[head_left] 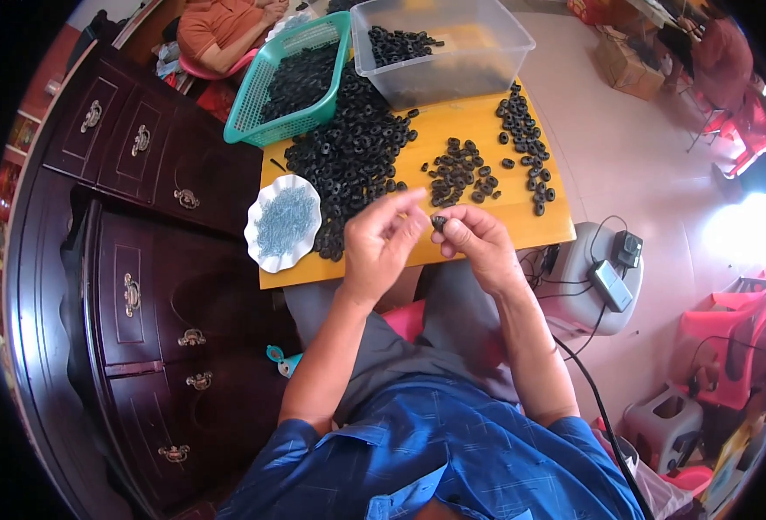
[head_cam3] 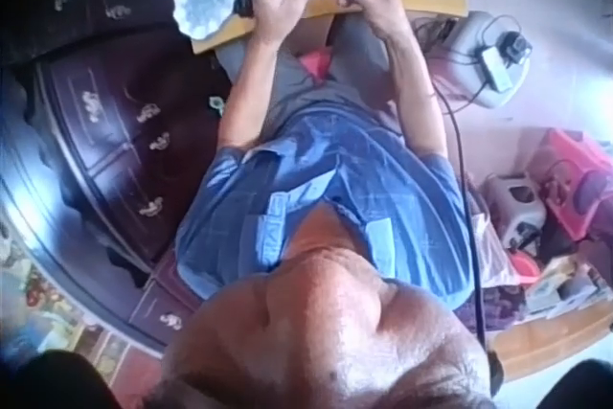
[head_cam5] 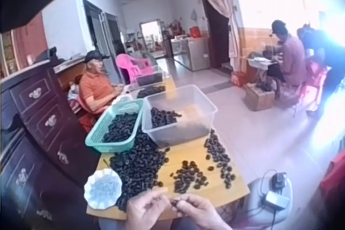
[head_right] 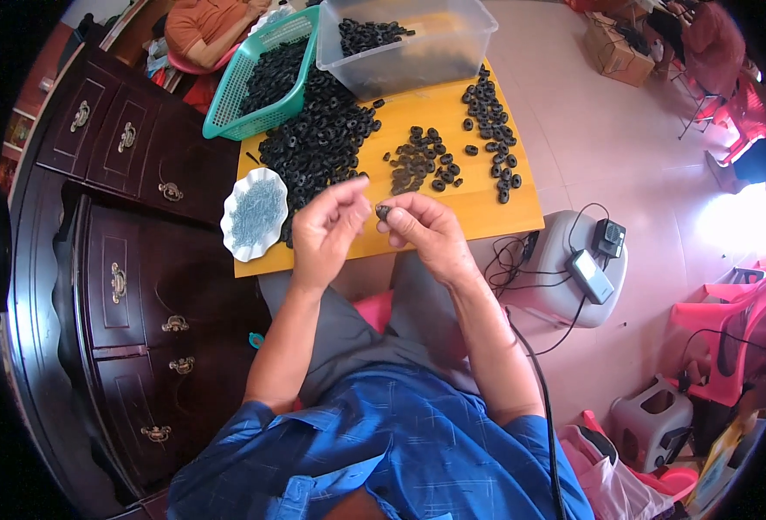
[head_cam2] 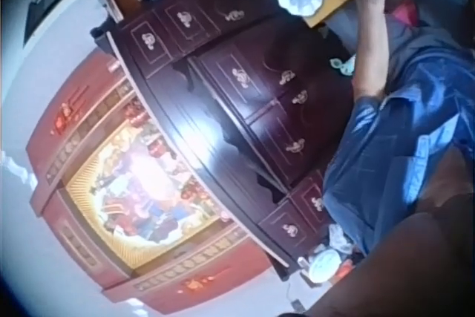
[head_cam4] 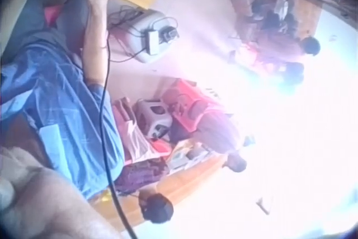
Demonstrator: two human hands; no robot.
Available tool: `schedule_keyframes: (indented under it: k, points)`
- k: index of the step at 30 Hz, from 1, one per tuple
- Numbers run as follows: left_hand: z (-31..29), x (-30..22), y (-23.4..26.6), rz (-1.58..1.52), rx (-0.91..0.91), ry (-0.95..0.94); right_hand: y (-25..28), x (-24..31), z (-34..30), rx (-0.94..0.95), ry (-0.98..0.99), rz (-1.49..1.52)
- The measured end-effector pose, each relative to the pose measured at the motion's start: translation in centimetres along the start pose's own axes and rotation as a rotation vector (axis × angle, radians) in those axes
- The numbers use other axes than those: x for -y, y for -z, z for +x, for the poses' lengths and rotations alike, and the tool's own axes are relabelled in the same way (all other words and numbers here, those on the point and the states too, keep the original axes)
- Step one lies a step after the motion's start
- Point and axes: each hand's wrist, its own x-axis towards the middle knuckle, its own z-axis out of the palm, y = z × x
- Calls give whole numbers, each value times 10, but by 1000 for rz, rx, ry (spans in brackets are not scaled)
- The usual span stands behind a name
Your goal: Sorting small black plastic components on a table into a tray and a plate.
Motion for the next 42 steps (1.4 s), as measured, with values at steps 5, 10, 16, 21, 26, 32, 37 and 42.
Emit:
schedule_keyframes:
  k: [5,10,16,21,26,32,37,42]
  points:
    - [58,35,5,609,22,-178,-1,6,2,-29,2,30]
    - [91,66,-6,830,77,-224,2,7,2,-42,-21,37]
    - [100,78,-15,1008,188,-116,0,12,1,-96,-23,42]
    - [100,85,-5,1011,87,-230,-3,11,1,-87,-32,43]
    - [76,43,13,395,137,26,4,7,1,-74,-50,35]
    - [26,-5,28,-20,255,299,0,7,1,-45,-29,-2]
    - [17,-10,30,-174,297,322,-4,7,1,-6,-30,-57]
    - [12,-15,31,-164,326,328,-9,6,0,17,-8,-84]
